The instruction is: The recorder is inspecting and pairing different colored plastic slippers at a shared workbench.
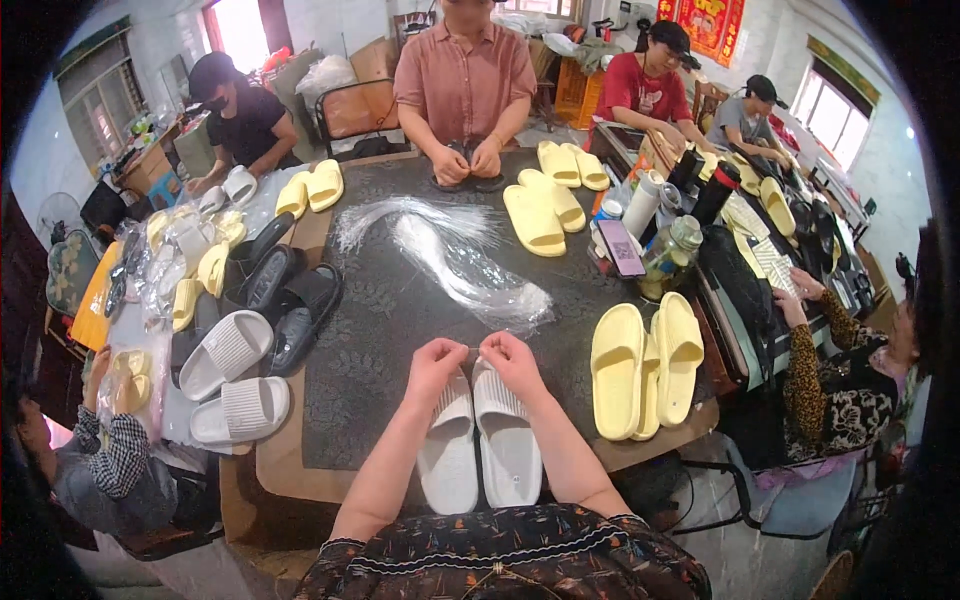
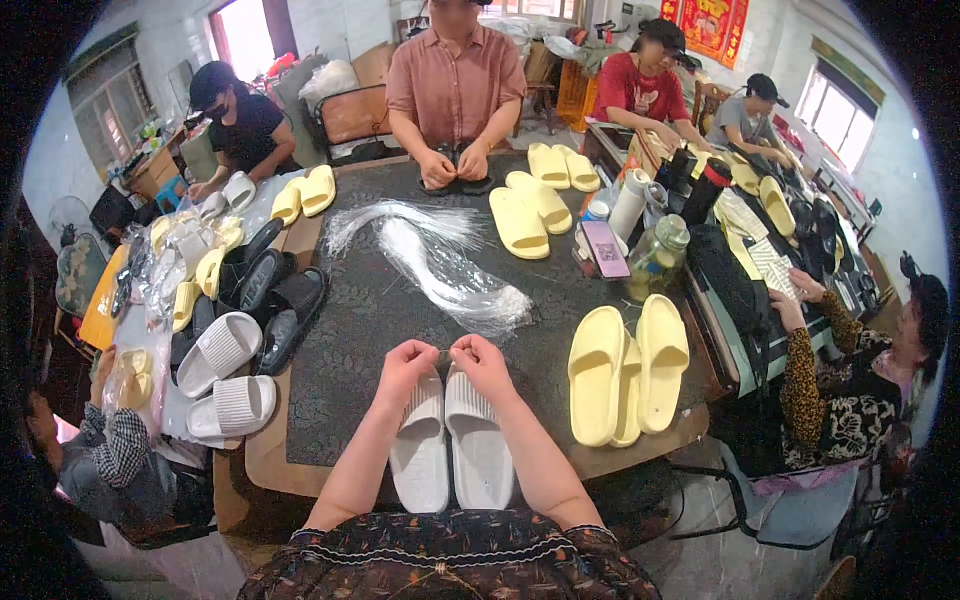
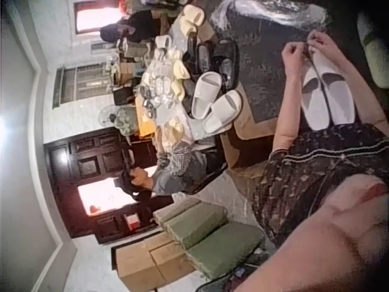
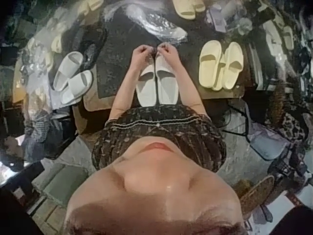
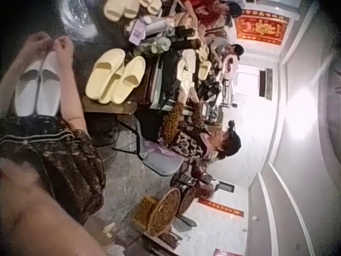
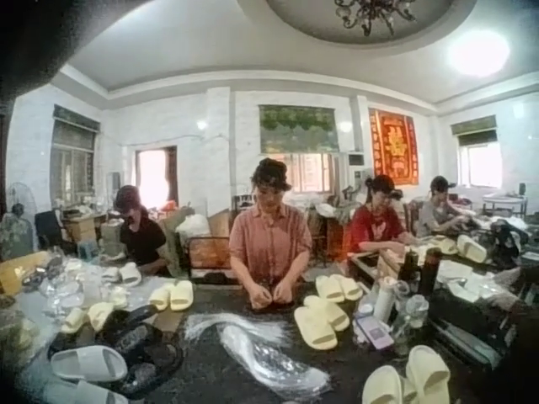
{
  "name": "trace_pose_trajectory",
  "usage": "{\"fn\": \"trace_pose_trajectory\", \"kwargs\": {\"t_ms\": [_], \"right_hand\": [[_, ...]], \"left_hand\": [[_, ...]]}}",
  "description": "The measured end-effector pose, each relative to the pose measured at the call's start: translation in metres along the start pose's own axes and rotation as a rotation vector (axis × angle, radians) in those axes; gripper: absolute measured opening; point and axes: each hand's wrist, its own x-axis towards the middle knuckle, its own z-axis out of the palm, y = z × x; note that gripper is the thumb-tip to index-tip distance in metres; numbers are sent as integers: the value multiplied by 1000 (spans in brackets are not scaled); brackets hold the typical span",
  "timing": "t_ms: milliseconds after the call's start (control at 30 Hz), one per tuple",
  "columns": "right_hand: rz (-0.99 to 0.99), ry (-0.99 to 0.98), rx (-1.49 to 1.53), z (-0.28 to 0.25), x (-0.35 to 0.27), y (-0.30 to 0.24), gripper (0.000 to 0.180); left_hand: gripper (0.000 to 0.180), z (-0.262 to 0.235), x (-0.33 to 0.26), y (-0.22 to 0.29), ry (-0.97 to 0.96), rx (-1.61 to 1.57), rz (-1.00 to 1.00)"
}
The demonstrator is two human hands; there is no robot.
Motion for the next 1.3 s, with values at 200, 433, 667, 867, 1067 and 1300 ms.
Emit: {"fn": "trace_pose_trajectory", "kwargs": {"t_ms": [200, 433, 667, 867, 1067, 1300], "right_hand": [[0, -71, -201, 1, -4, -13, 12], [-23, -44, -209, 4, -5, -3, 13], [-52, 39, -148, 0, -9, -15, 13], [-62, 0, -114, 7, -8, -18, 11], [-9, -43, -221, 0, -9, -18, 12], [-53, 75, -268, 4, -5, -12, 16]], "left_hand": [[12, 12, -11, 20, -17, 42, -60], [10, 4, -12, 10, 72, 44, -2], [8, 10, -8, 12, 50, 42, 31], [8, 2, -1, 0, 3, 59, 18], [8, 6, -5, 5, 63, -10, 52], [9, 1, -8, 3, 106, 84, 95]]}}
